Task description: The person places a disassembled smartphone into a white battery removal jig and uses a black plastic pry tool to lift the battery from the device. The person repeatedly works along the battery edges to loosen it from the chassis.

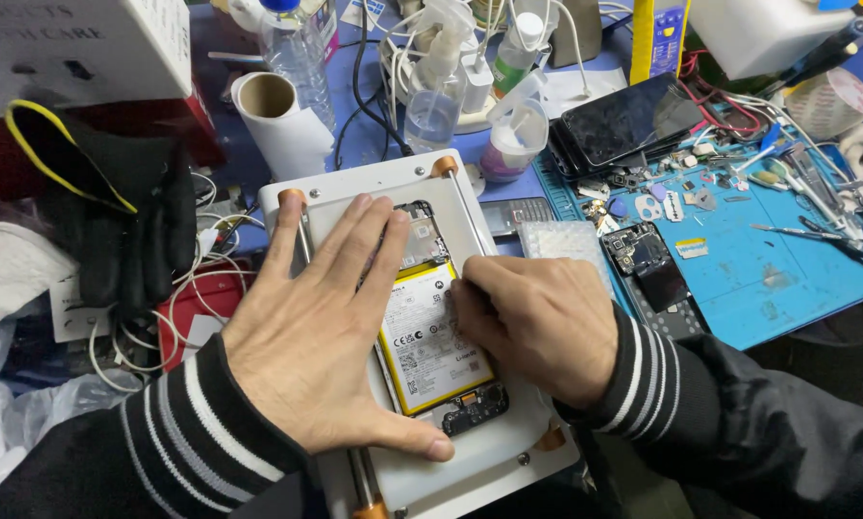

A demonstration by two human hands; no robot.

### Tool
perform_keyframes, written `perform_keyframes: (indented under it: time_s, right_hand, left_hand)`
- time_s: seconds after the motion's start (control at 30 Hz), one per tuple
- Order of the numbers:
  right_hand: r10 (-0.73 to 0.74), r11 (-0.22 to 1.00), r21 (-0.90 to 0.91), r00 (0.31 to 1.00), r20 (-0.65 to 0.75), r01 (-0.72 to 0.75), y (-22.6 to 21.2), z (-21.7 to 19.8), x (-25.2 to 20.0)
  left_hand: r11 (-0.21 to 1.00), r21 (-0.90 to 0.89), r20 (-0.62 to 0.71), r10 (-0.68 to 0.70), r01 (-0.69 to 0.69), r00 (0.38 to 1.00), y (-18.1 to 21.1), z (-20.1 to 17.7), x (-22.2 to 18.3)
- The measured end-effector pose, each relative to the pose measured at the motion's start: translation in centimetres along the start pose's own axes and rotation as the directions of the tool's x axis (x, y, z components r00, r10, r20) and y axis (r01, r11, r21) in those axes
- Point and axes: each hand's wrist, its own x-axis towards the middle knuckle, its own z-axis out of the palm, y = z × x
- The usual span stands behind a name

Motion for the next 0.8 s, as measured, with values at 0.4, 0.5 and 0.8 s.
perform_keyframes:
  time_s: [0.4,0.5,0.8]
  right_hand:
    - [0.096,0.991,0.083,0.994,0.057,-0.100,-1.3,-0.6,-1.5]
    - [0.120,0.987,0.098,0.990,0.078,-0.128,-1.0,-0.7,-2.1]
    - [0.245,0.952,0.110,0.924,0.292,-0.287,-0.9,-1.2,-1.7]
  left_hand:
    - [1.000,0.026,0.027,-0.011,0.010,1.000,-0.3,0.3,-0.5]
    - [0.999,-0.039,-0.017,-0.032,0.031,0.999,0.0,0.1,-0.5]
    - [0.999,0.022,0.005,-0.037,0.037,0.999,-0.3,0.8,-1.0]
